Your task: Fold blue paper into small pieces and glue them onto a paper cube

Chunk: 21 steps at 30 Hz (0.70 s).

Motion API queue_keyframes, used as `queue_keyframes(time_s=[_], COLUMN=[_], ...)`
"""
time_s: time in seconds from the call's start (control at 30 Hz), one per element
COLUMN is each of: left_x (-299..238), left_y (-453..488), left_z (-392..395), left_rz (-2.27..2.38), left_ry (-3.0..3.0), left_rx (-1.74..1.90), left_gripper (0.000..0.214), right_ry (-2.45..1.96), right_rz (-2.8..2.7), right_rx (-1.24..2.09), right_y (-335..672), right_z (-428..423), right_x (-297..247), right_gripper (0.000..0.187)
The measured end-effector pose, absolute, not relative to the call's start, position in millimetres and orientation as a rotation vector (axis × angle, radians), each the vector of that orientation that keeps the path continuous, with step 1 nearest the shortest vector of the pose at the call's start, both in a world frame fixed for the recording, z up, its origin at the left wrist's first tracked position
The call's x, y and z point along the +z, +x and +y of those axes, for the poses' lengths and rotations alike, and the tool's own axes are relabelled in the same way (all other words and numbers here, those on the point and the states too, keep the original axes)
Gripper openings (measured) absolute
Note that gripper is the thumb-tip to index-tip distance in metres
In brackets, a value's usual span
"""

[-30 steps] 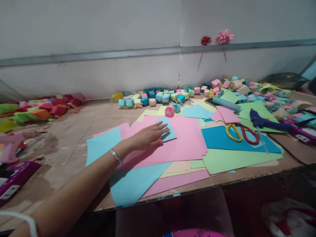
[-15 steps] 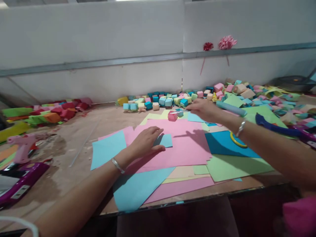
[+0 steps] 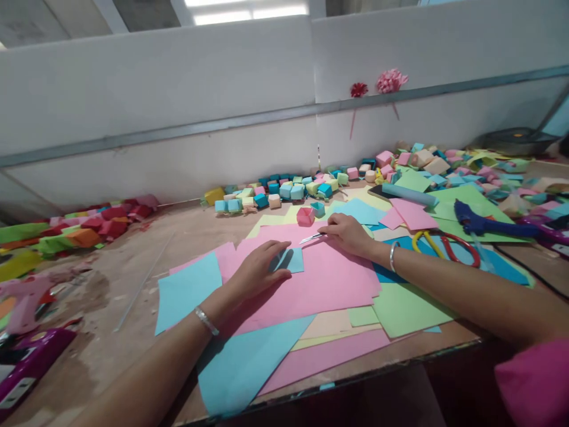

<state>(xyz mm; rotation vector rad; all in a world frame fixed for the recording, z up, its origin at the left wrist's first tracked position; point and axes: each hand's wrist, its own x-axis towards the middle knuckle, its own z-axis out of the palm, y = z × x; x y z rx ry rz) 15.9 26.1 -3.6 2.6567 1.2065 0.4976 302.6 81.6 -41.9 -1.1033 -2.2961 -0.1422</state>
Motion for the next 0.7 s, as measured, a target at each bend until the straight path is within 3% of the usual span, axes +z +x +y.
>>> queue_keyframes(time_s=[0.7], left_x=[3.3], left_y=[18.3], left_z=[24.7], left_rz=[1.061], left_ry=[2.701], left_rx=[0.406], left_gripper=[0.032], right_ry=[-1.060], right_rz=[-2.360], right_rx=[-0.086], right_y=[300.8], right_z=[81.1], right_x=[-45.6], right_gripper=[0.025])
